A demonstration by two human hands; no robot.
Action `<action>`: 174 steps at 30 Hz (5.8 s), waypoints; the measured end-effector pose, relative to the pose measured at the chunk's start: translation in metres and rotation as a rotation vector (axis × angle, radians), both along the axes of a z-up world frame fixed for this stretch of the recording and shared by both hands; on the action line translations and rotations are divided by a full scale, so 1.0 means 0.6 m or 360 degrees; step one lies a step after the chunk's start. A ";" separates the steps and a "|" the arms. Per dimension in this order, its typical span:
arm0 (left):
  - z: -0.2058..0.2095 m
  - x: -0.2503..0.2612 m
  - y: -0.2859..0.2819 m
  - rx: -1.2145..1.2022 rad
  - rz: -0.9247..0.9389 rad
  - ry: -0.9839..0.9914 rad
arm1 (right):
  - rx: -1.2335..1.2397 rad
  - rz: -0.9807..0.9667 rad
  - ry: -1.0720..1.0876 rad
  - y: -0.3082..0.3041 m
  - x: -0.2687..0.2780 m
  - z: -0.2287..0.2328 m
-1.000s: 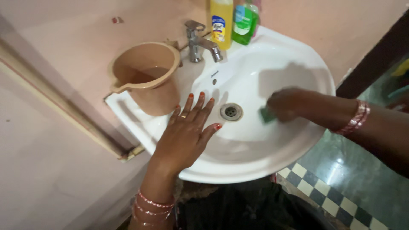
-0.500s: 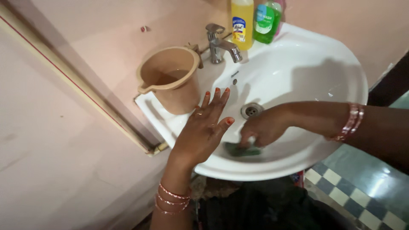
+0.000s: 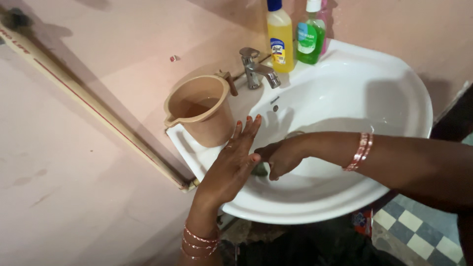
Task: The person scrubs a white bathroom sink with a green sponge, rinses the sponge, and pours water from a beige plastic jug into the sink to rinse the basin. The person then resumes scrubbing the sink surface and the drain area with the sponge.
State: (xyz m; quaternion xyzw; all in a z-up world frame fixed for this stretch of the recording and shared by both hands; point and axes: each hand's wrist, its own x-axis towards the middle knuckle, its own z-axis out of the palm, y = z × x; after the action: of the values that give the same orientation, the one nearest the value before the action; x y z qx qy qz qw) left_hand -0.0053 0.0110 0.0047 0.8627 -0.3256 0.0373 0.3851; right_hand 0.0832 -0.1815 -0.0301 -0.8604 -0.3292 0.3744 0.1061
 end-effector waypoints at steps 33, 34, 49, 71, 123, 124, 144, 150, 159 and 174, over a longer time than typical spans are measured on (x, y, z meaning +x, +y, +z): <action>-0.005 0.006 0.003 0.0195 0.0034 -0.0155 | 0.0686 -0.0877 -0.1216 -0.010 0.025 -0.077; -0.006 0.005 0.003 0.0212 0.0038 -0.0178 | 0.0677 -0.1056 -0.1223 -0.015 0.041 -0.077; -0.018 0.010 -0.007 0.0533 0.0105 -0.0326 | 0.0464 -0.1271 -0.1323 -0.027 0.064 -0.053; -0.016 0.002 -0.018 0.0902 0.0168 -0.0360 | 0.1046 -0.1187 -0.1224 -0.053 0.135 -0.152; 0.005 -0.016 -0.019 0.0608 0.0222 -0.0356 | 0.0071 0.0000 -0.0047 -0.067 0.090 -0.095; 0.006 -0.016 -0.018 0.0601 0.0213 -0.0363 | -0.0139 0.0034 -0.0151 -0.072 0.091 -0.094; 0.003 -0.007 -0.015 0.0592 0.0142 -0.0522 | -0.0465 -0.0463 0.0328 -0.169 0.141 -0.130; 0.000 -0.007 -0.017 0.0623 0.0163 -0.0497 | -0.0997 -0.0411 -0.0881 -0.185 0.139 -0.103; 0.003 -0.007 -0.018 0.0634 0.0147 -0.0536 | 0.0608 0.0268 -0.1076 -0.126 0.117 -0.126; 0.002 -0.001 -0.017 0.0749 0.0166 -0.0310 | -0.0493 0.0169 -0.2142 -0.295 0.178 -0.072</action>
State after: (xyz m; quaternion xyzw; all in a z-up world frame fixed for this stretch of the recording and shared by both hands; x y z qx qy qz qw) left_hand -0.0056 0.0008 0.0056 0.9365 -0.3161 0.0632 0.1381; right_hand 0.1901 -0.3586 -0.0733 -0.8934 -0.3079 -0.1935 -0.2638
